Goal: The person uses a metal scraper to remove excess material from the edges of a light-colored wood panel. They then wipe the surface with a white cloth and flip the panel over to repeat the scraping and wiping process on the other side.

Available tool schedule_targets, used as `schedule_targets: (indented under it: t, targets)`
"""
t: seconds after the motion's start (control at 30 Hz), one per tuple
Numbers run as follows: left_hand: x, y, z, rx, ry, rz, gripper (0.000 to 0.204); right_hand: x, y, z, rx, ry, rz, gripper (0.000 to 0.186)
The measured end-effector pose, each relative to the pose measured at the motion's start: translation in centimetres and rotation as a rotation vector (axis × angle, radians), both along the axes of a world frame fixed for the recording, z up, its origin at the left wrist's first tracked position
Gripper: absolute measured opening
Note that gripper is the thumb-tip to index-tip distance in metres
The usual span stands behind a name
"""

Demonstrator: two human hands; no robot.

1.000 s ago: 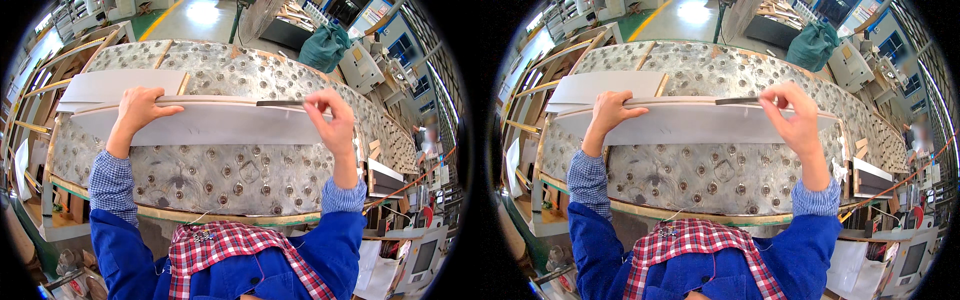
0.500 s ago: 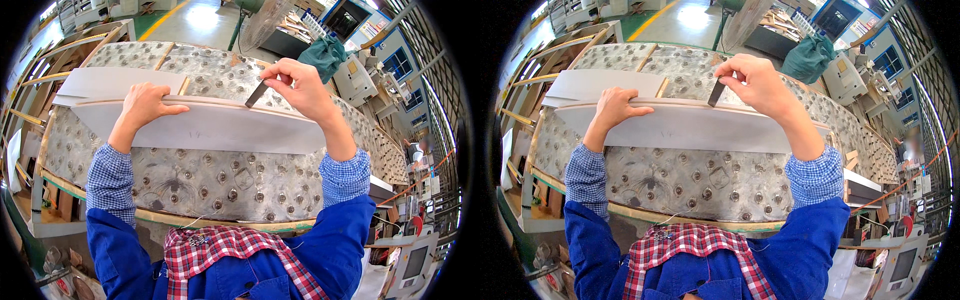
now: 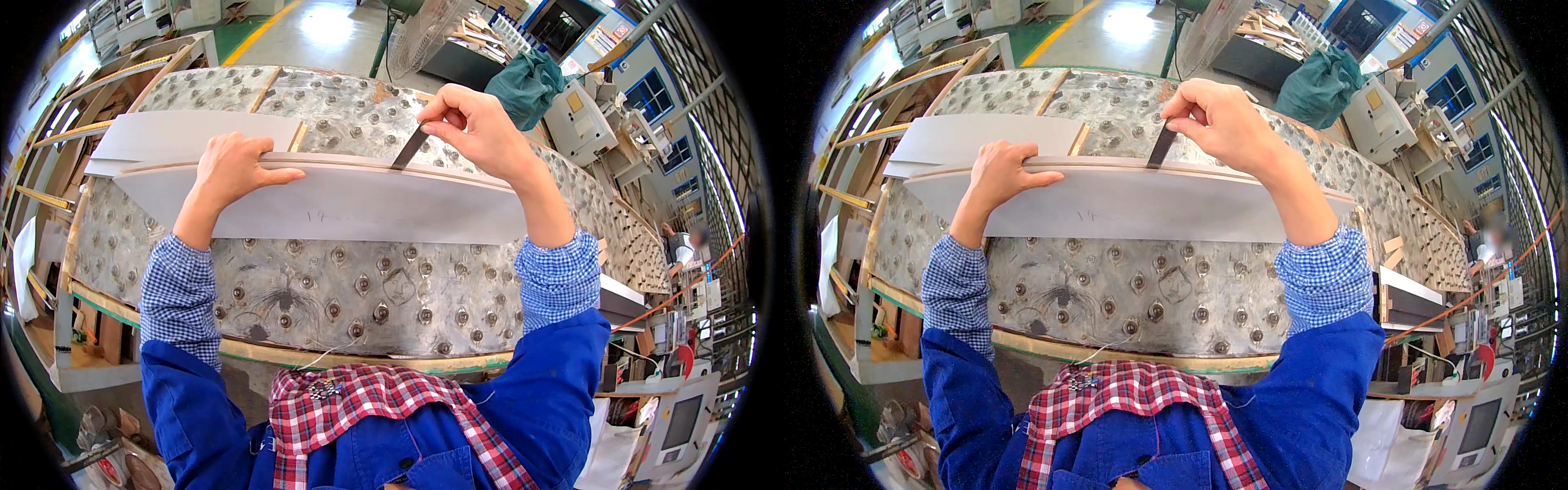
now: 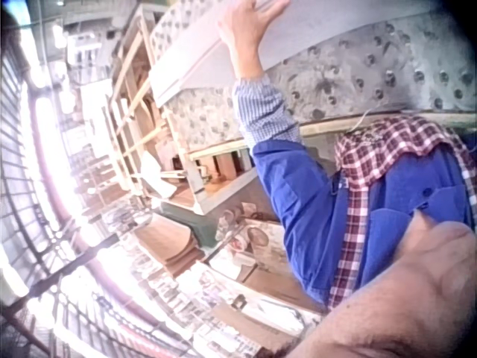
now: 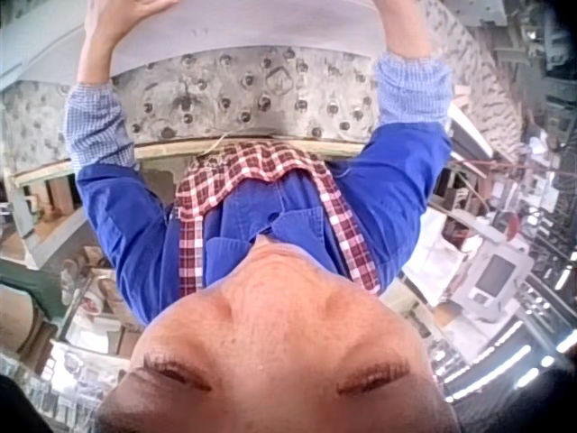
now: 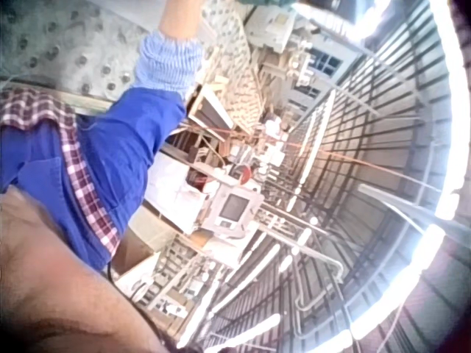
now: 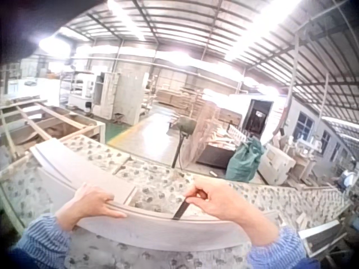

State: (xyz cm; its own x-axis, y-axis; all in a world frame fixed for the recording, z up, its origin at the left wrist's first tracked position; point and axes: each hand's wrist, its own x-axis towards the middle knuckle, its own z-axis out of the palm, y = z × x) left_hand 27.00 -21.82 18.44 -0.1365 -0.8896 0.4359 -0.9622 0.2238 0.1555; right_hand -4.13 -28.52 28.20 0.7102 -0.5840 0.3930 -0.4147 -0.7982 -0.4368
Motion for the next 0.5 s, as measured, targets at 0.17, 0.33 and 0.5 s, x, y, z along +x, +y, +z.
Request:
schedule_targets:
  t: [0.17, 0.33, 0.5]
  targets:
    - [-0.06, 0.22, 0.14, 0.025, 0.011, 0.000, 0.065, 0.12, -0.35, -0.06, -0.030, 0.017, -0.026, 0.009]
    - [-0.19, 0.51, 0.10, 0.013, 0.025, 0.002, 0.065, -0.25, -0.45, -0.51, -0.089, 0.002, -0.023, 0.009]
    - [0.02, 0.26, -0.13, -0.004, 0.012, -0.014, 0.064, -0.57, -0.09, -0.23, -0.102, 0.006, -0.033, 0.010]
